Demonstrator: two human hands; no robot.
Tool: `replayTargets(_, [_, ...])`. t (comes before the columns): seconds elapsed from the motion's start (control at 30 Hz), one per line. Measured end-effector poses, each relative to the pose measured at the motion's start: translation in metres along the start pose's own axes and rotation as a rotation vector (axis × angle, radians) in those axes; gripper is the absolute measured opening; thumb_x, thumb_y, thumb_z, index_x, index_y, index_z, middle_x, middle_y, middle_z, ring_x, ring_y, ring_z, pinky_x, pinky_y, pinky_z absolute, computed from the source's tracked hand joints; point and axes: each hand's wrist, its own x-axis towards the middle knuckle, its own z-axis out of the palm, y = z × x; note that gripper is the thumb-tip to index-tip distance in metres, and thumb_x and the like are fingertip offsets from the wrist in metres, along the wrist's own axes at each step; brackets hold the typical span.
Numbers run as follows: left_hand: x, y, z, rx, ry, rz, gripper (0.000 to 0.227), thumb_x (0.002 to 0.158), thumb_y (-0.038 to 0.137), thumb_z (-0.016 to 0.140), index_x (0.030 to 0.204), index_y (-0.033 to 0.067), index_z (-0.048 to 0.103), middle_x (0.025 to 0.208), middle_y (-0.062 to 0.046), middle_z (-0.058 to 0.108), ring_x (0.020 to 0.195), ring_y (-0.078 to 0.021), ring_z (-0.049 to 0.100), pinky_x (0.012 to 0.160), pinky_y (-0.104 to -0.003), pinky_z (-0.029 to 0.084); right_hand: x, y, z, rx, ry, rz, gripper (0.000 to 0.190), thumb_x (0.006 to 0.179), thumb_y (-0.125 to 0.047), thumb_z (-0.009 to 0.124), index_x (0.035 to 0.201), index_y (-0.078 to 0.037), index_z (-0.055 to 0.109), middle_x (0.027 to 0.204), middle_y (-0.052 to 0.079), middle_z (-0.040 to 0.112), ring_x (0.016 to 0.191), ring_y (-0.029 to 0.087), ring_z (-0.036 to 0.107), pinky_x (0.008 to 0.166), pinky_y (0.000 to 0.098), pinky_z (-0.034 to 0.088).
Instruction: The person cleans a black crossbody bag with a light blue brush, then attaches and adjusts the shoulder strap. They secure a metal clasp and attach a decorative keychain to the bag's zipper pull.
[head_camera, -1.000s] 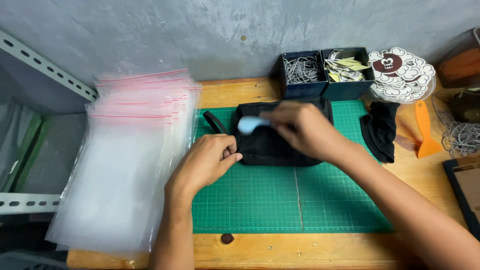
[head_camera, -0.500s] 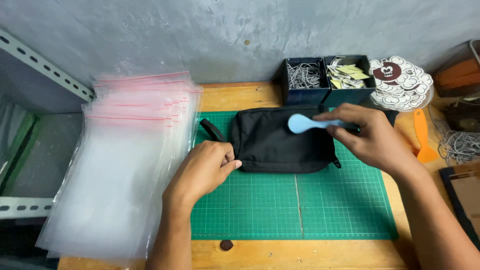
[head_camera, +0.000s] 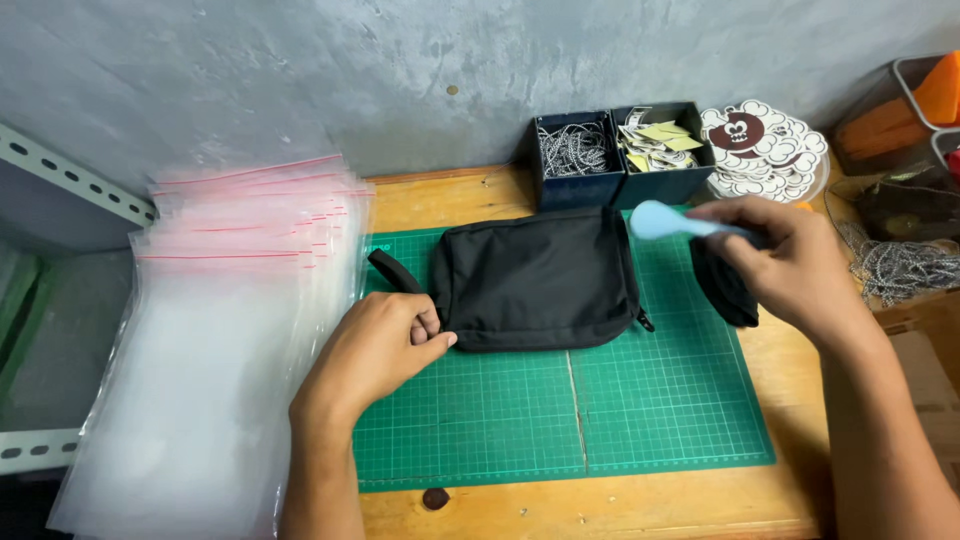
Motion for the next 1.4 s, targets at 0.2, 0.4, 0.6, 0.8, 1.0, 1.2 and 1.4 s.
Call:
replayTargets(0.2, [0.0,0.001,-0.004,-0.008,-0.02,0.012,0.023,0.099,0.031,0.088,0.085,0.0169,0.077,0.077,0.006,0.082,0.073,-0.0112,0.074,0.072,-0.034,0.056,-0.003,-0.01,-0.001,-0.153,-0.051,-0.191,0.036,0.106,-0.002,0.073,0.139,-0.012,0.083,0.136,0.008,0.084,0.118,0.02,0.074,0.095,0.0346,0.052])
replayTargets(0.4, [0.002,-0.004,0.0,0.053,-0.025,-0.064,0.013,0.09,0.029,0.089,0.092,0.0189,0.08,0.079,0.008,0.082,0.073,-0.0142,0.075,0.074,-0.036,0.055,-0.005,-0.006,-0.002,-0.153,-0.122,0.078,0.029,0.109,-0.007,0.066,0.135,-0.016,0.077,0.123,0.0,0.079,0.097,0.016,0.065,0.089,0.0327,0.048])
replayTargets(0.6, [-0.001,-0.001,-0.003,0.082,-0.002,-0.055,0.009,0.094,0.026,0.078,0.087,0.0188,0.078,0.079,0.007,0.082,0.074,-0.0177,0.075,0.074,-0.039,0.054,0.008,0.039,0.029,-0.449,-0.028,-0.238,0.028,0.108,-0.013,0.07,0.133,-0.016,0.081,0.113,0.014,0.082,0.117,0.037,0.07,0.097,0.0521,0.052])
replayTargets(0.8, [-0.001,-0.008,0.001,0.024,0.053,0.009,0.014,0.102,0.024,0.073,0.091,0.015,0.075,0.082,0.002,0.083,0.075,-0.0212,0.076,0.076,-0.042,0.054,-0.002,0.013,0.032,-0.356,0.015,-0.372,0.025,0.109,-0.003,0.07,0.132,-0.009,0.079,0.123,0.01,0.077,0.125,0.032,0.067,0.106,0.0464,0.051])
replayTargets(1.0, [-0.003,-0.005,-0.004,-0.131,0.174,0.12,0.021,0.115,0.024,0.052,0.106,0.0088,0.063,0.105,-0.008,0.076,0.092,-0.0311,0.07,0.084,-0.044,0.048,-0.021,-0.038,0.019,-0.378,-0.609,0.046,0.114,0.069,-0.057,0.103,0.168,-0.045,0.048,0.153,-0.01,0.073,0.112,0.016,0.077,0.098,0.035,0.059])
replayTargets(1.2, [-0.01,0.004,-0.013,-0.402,0.397,0.225,0.039,0.122,0.033,0.042,0.094,0.0108,0.058,0.077,-0.003,0.066,0.073,-0.0163,0.063,0.074,-0.036,0.05,-0.024,-0.029,0.018,-0.006,-0.244,-0.056,0.021,0.104,-0.029,0.079,0.111,-0.01,0.085,0.094,-0.003,0.085,0.092,0.008,0.068,0.084,0.0267,0.049])
replayTargets(1.4, [-0.007,-0.002,-0.009,-0.971,0.37,0.222,0.044,0.121,0.033,0.054,0.083,0.0129,0.048,0.077,-0.001,0.046,0.062,-0.0137,0.057,0.065,-0.027,0.044,-0.024,-0.01,0.02,0.453,-0.257,-0.137,0.037,0.119,-0.032,0.059,0.124,0.001,0.074,0.077,0.004,0.057,0.074,0.013,0.052,0.071,0.0288,0.044])
